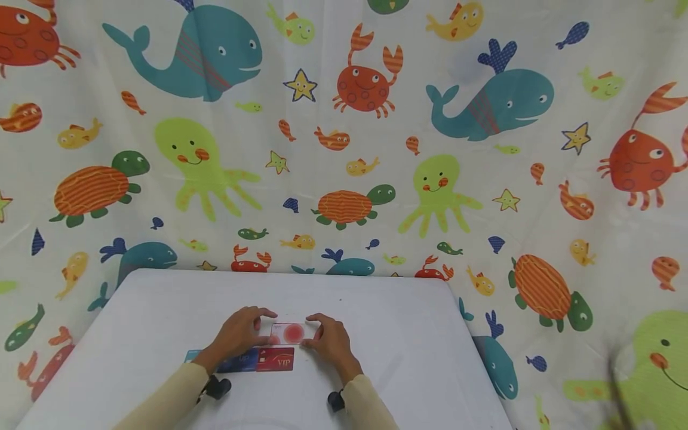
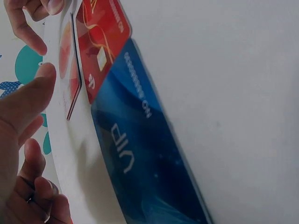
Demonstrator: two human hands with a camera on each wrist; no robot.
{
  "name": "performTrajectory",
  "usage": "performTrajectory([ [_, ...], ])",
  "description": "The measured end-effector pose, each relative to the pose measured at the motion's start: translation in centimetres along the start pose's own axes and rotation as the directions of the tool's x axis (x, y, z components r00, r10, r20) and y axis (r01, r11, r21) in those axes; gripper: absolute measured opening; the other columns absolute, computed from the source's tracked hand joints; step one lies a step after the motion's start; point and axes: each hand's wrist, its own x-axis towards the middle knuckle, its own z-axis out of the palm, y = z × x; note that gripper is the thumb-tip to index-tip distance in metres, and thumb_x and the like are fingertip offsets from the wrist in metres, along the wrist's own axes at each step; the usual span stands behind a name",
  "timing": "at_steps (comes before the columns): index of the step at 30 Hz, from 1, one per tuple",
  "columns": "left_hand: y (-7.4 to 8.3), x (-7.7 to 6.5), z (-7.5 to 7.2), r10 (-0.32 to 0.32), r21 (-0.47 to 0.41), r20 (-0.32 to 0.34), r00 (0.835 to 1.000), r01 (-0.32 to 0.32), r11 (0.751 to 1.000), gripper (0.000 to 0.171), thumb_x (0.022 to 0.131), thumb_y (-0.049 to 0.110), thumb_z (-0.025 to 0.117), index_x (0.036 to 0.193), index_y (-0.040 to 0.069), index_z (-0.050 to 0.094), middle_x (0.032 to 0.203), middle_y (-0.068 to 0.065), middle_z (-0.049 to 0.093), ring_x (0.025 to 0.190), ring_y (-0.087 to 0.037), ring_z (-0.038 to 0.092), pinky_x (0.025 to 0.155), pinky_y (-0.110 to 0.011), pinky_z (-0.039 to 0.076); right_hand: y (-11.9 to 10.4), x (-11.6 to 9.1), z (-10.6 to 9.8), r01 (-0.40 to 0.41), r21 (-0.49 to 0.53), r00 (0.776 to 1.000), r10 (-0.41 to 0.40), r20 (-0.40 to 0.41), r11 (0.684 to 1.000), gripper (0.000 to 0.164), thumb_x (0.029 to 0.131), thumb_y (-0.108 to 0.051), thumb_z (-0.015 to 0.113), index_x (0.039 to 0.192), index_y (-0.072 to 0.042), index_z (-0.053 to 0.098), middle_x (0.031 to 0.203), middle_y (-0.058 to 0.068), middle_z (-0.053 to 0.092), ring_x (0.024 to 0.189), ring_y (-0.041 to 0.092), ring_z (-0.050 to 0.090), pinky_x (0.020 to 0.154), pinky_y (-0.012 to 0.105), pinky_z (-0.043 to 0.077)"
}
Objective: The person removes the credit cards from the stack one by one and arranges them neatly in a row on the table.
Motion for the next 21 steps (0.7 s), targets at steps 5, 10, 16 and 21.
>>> performTrajectory([
  [5, -0.3, -0.5, 0.0, 0.027, 0.002, 0.001, 1.000, -0.027, 1.000, 0.057, 0.077, 0.039, 0.096, 0.129, 0.024, 0.075, 0.082, 0.007, 0.058, 0.077, -0.010, 0.049, 0.078, -0.033, 0.053, -0.6, -0.5, 0.3, -0.004, -0.011, 1.000, 0.004, -0.013, 1.000, 0.052, 0.085, -0.030, 0.092, 0.133, -0.030, 0.072, 0.077, -0.009, 0.060, 0.071, 0.011, 0.055, 0.072, 0.024, 0.050],
  [10, 0.0, -1.5, 0.2, 0.004, 0.000, 0.018, 1.000, -0.004, 1.000, 0.056, 0.077, 0.039, 0.096, 0.127, 0.024, 0.075, 0.085, 0.006, 0.061, 0.082, -0.012, 0.052, 0.087, -0.040, 0.058, -1.0, -1.4, 0.1, -0.014, -0.004, 1.000, 0.014, 0.013, 1.000, 0.051, 0.084, -0.029, 0.092, 0.132, -0.029, 0.073, 0.077, -0.009, 0.061, 0.072, 0.010, 0.055, 0.074, 0.024, 0.050],
  [16, 0.7, -2.6, 0.3, -0.010, 0.014, 0.022, 1.000, 0.010, 1.000, 0.053, 0.077, 0.039, 0.095, 0.125, 0.025, 0.076, 0.096, 0.005, 0.070, 0.094, -0.015, 0.060, 0.101, -0.052, 0.058, -1.2, -2.5, -0.3, -0.024, -0.002, 0.999, 0.024, 0.041, 1.000, 0.048, 0.085, -0.031, 0.092, 0.129, -0.029, 0.074, 0.078, -0.009, 0.061, 0.074, 0.011, 0.056, 0.074, 0.026, 0.050],
  [21, 1.6, -3.8, 0.5, -0.021, 0.010, 0.031, 0.999, 0.020, 1.000, 0.051, 0.077, 0.040, 0.095, 0.123, 0.026, 0.077, 0.096, 0.007, 0.069, 0.092, -0.013, 0.059, 0.100, -0.051, 0.059, -1.5, -3.7, -0.5, -0.032, 0.009, 0.997, 0.031, 0.068, 0.999, 0.046, 0.083, -0.030, 0.093, 0.125, -0.029, 0.075, 0.078, -0.009, 0.061, 0.073, 0.013, 0.056, 0.070, 0.026, 0.050],
])
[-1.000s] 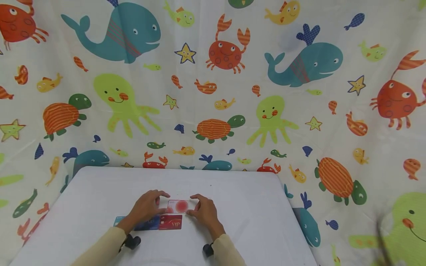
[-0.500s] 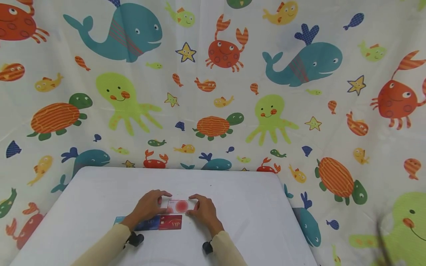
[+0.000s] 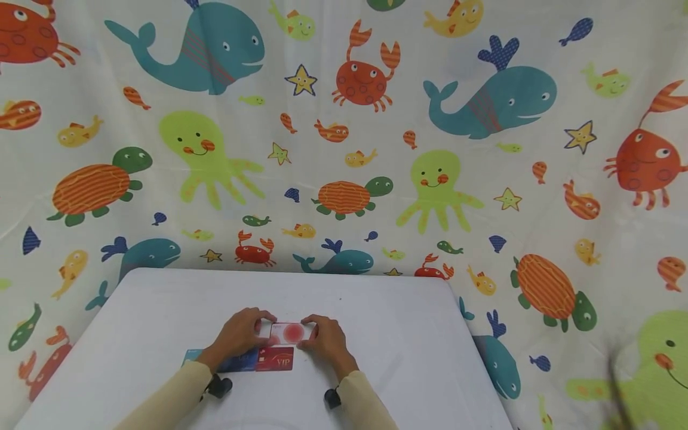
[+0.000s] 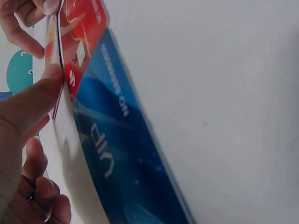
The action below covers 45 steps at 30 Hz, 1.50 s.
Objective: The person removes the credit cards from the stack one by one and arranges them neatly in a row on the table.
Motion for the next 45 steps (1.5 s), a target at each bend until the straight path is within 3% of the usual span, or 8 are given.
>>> performTrajectory([
  [10, 0.10, 0.19, 0.08, -0.002, -0.012, 0.009, 1.000, 0.002, 1.000, 0.053, 0.075, 0.038, 0.097, 0.122, 0.027, 0.077, 0.089, 0.009, 0.063, 0.085, -0.009, 0.054, 0.089, -0.042, 0.060, 0.05, 0.41, 0.08, -0.004, -0.005, 1.000, 0.004, 0.003, 1.000, 0.044, 0.086, -0.030, 0.091, 0.127, -0.026, 0.074, 0.077, -0.007, 0.061, 0.069, 0.012, 0.056, 0.068, 0.024, 0.049],
  [20, 0.09, 0.31, 0.05, 0.006, -0.017, 0.004, 1.000, -0.006, 1.000, 0.048, 0.077, 0.034, 0.096, 0.121, 0.026, 0.076, 0.098, 0.006, 0.069, 0.097, -0.014, 0.061, 0.100, -0.052, 0.059, 0.05, 0.69, 0.47, -0.018, -0.022, 1.000, 0.018, -0.007, 1.000, 0.044, 0.087, -0.034, 0.090, 0.127, -0.028, 0.073, 0.078, -0.009, 0.062, 0.070, 0.010, 0.056, 0.068, 0.024, 0.049],
  [29, 0.29, 0.38, -0.09, 0.020, -0.009, 0.037, 0.999, -0.020, 1.000, 0.050, 0.079, 0.032, 0.095, 0.122, 0.024, 0.073, 0.101, 0.006, 0.070, 0.097, -0.013, 0.062, 0.100, -0.050, 0.059, -0.24, 0.50, 0.30, -0.013, -0.062, 0.999, 0.015, 0.036, 0.998, 0.054, 0.083, -0.036, 0.092, 0.132, -0.031, 0.070, 0.081, -0.009, 0.061, 0.077, 0.011, 0.054, 0.075, 0.029, 0.052],
  [35, 0.73, 0.73, -0.36, 0.047, -0.012, 0.040, 0.998, -0.047, 0.999, 0.050, 0.079, 0.033, 0.095, 0.122, 0.022, 0.072, 0.101, 0.004, 0.070, 0.097, -0.014, 0.063, 0.099, -0.050, 0.060, -0.15, 0.71, 0.25, -0.016, -0.076, 0.999, 0.019, 0.034, 0.997, 0.052, 0.086, -0.037, 0.090, 0.134, -0.033, 0.070, 0.081, -0.009, 0.060, 0.076, 0.011, 0.054, 0.073, 0.029, 0.050],
  [45, 0.78, 0.69, -0.20, 0.008, -0.033, 0.086, 0.996, -0.005, 0.999, 0.052, 0.080, 0.033, 0.095, 0.125, 0.023, 0.071, 0.104, 0.006, 0.070, 0.099, -0.014, 0.063, 0.098, -0.048, 0.060, 0.23, 0.63, 0.31, 0.001, -0.075, 0.998, 0.004, 0.062, 0.997, 0.052, 0.085, -0.038, 0.090, 0.133, -0.033, 0.069, 0.083, -0.008, 0.060, 0.079, 0.012, 0.054, 0.074, 0.030, 0.050],
])
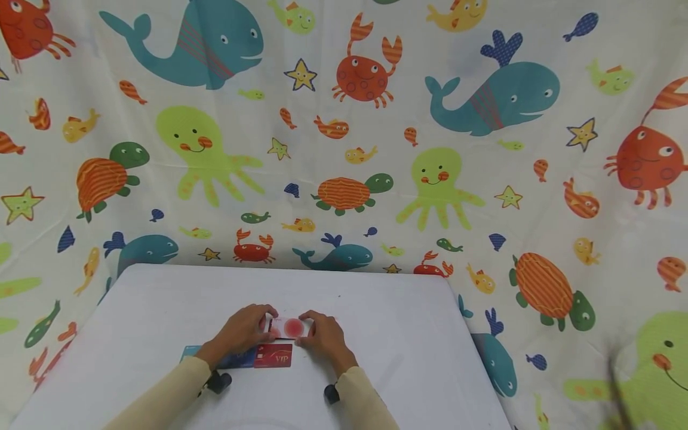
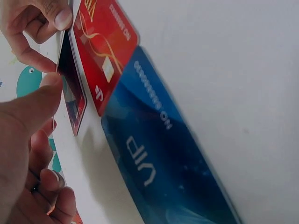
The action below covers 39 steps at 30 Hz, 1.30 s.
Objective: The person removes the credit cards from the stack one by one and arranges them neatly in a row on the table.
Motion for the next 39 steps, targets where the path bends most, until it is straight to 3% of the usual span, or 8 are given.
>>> performTrajectory([
  [9, 0.0, 0.1, -0.4, 0.042, 0.001, -0.020, 0.999, -0.042, 0.999, 0.052, 0.080, 0.031, 0.095, 0.125, 0.021, 0.071, 0.104, 0.006, 0.071, 0.100, -0.014, 0.063, 0.098, -0.046, 0.060, 0.1, 0.3, -0.2, 0.033, 0.013, 0.999, -0.033, 0.000, 0.999, 0.049, 0.085, -0.036, 0.091, 0.129, -0.030, 0.069, 0.083, -0.008, 0.061, 0.080, 0.011, 0.055, 0.076, 0.030, 0.050],
  [20, 0.3, 0.1, -0.4, 0.041, -0.009, -0.022, 0.999, -0.041, 0.999, 0.053, 0.080, 0.034, 0.095, 0.127, 0.023, 0.071, 0.106, 0.006, 0.071, 0.100, -0.013, 0.063, 0.097, -0.045, 0.061, 0.1, -0.1, -1.2, 0.037, 0.064, 0.999, -0.036, -0.014, 0.997, 0.050, 0.085, -0.036, 0.091, 0.129, -0.029, 0.069, 0.082, -0.009, 0.063, 0.076, 0.012, 0.058, 0.071, 0.026, 0.051],
  [26, 1.0, -0.2, -0.4, 0.054, -0.046, -0.038, 0.998, -0.056, 0.997, 0.052, 0.080, 0.033, 0.095, 0.126, 0.025, 0.071, 0.107, 0.008, 0.071, 0.102, -0.012, 0.063, 0.099, -0.045, 0.060, 0.6, -0.7, -1.9, 0.063, 0.076, 0.998, -0.062, -0.019, 0.995, 0.050, 0.086, -0.036, 0.090, 0.131, -0.029, 0.069, 0.083, -0.009, 0.064, 0.075, 0.012, 0.059, 0.066, 0.024, 0.052],
  [31, 1.8, -0.3, -0.5, 0.083, -0.042, -0.042, 0.996, -0.085, 0.996, 0.053, 0.080, 0.033, 0.095, 0.126, 0.024, 0.070, 0.100, 0.009, 0.067, 0.096, -0.010, 0.059, 0.092, -0.039, 0.060, 1.0, -1.3, -2.5, 0.056, 0.091, 0.998, -0.056, -0.010, 0.994, 0.050, 0.087, -0.034, 0.090, 0.132, -0.029, 0.068, 0.083, -0.009, 0.064, 0.073, 0.012, 0.060, 0.064, 0.024, 0.052],
  [39, 3.0, -0.6, -0.2, 0.074, -0.074, -0.011, 0.997, -0.074, 0.994, 0.055, 0.080, 0.032, 0.095, 0.128, 0.023, 0.069, 0.116, 0.004, 0.070, 0.109, -0.017, 0.062, 0.089, -0.042, 0.063, 1.7, -2.4, -3.5, 0.062, 0.080, 0.998, -0.061, -0.016, 0.995, 0.050, 0.088, -0.034, 0.089, 0.132, -0.031, 0.068, 0.085, -0.011, 0.065, 0.074, 0.011, 0.061, 0.064, 0.024, 0.054],
])
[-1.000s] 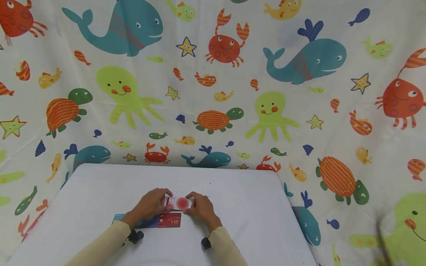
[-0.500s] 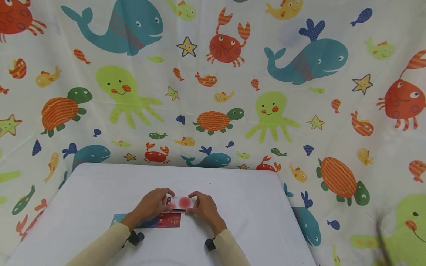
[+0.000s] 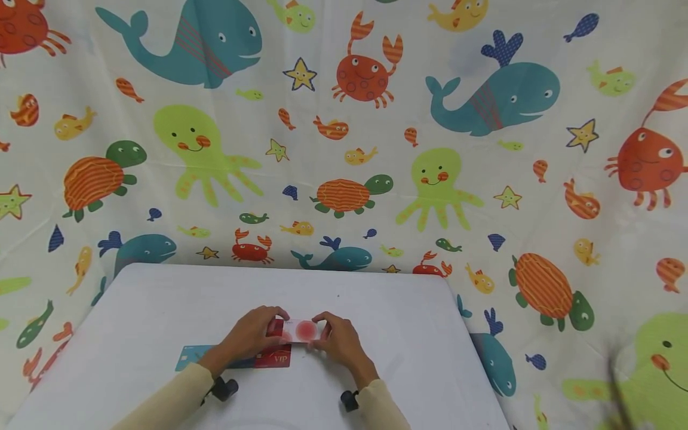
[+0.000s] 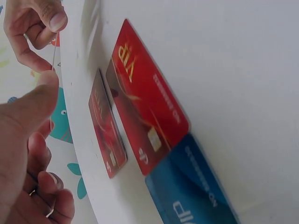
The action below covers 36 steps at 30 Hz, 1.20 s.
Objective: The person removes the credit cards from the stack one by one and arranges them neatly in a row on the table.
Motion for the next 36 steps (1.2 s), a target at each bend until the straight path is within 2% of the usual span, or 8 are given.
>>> performTrajectory([
  [8, 0.6, -0.2, 0.6, 0.000, -0.029, 0.013, 1.000, 0.000, 1.000, 0.058, 0.079, 0.032, 0.095, 0.129, 0.024, 0.070, 0.121, 0.002, 0.072, 0.114, -0.021, 0.064, 0.088, -0.048, 0.063, 0.7, -1.0, -0.5, 0.023, 0.002, 1.000, -0.023, 0.002, 1.000, 0.047, 0.088, -0.033, 0.089, 0.131, -0.029, 0.068, 0.085, -0.010, 0.065, 0.074, 0.010, 0.059, 0.065, 0.022, 0.054],
  [15, 0.5, 0.0, 1.7, 0.021, -0.005, 0.012, 1.000, -0.021, 1.000, 0.054, 0.082, 0.040, 0.092, 0.130, 0.027, 0.071, 0.127, 0.005, 0.073, 0.121, -0.022, 0.066, 0.100, -0.053, 0.058, 0.9, -1.6, -0.8, 0.002, -0.035, 1.000, -0.002, 0.001, 0.999, 0.049, 0.087, -0.033, 0.090, 0.130, -0.029, 0.069, 0.082, -0.011, 0.064, 0.073, 0.010, 0.059, 0.065, 0.023, 0.053],
  [19, 0.8, -0.1, 2.0, 0.052, 0.002, 0.010, 0.999, -0.052, 0.999, 0.053, 0.083, 0.041, 0.092, 0.129, 0.026, 0.071, 0.125, 0.004, 0.074, 0.119, -0.022, 0.067, 0.102, -0.054, 0.057, 1.0, -2.0, -1.0, 0.007, -0.046, 1.000, -0.007, -0.004, 0.999, 0.050, 0.086, -0.033, 0.091, 0.130, -0.028, 0.069, 0.082, -0.011, 0.064, 0.072, 0.010, 0.058, 0.065, 0.022, 0.052],
  [23, 0.9, -0.2, 2.3, 0.077, 0.011, 0.009, 0.997, -0.077, 0.997, 0.052, 0.083, 0.041, 0.091, 0.128, 0.024, 0.071, 0.119, 0.005, 0.075, 0.113, -0.018, 0.068, 0.099, -0.049, 0.059, 1.3, -2.3, -1.0, 0.000, -0.037, 1.000, 0.000, 0.002, 0.999, 0.050, 0.086, -0.031, 0.091, 0.130, -0.027, 0.070, 0.081, -0.010, 0.063, 0.072, 0.010, 0.057, 0.065, 0.022, 0.050],
  [29, 0.7, -0.4, 2.9, 0.075, 0.008, 0.003, 0.997, -0.075, 0.997, 0.049, 0.084, 0.042, 0.090, 0.126, 0.026, 0.071, 0.103, 0.012, 0.070, 0.098, -0.009, 0.062, 0.089, -0.038, 0.059, 1.6, -2.4, -0.9, -0.006, -0.029, 1.000, 0.006, 0.013, 1.000, 0.050, 0.085, -0.028, 0.092, 0.130, -0.026, 0.070, 0.079, -0.009, 0.062, 0.071, 0.009, 0.055, 0.064, 0.022, 0.047],
  [36, 0.6, -0.9, 3.4, 0.075, -0.041, -0.015, 0.997, -0.075, 0.996, 0.048, 0.082, 0.038, 0.093, 0.123, 0.023, 0.072, 0.108, 0.009, 0.074, 0.101, -0.012, 0.066, 0.091, -0.041, 0.062, 1.7, -2.9, -0.6, -0.021, -0.040, 1.000, 0.022, 0.016, 0.999, 0.050, 0.084, -0.029, 0.092, 0.129, -0.026, 0.071, 0.078, -0.009, 0.061, 0.071, 0.009, 0.054, 0.065, 0.022, 0.046],
])
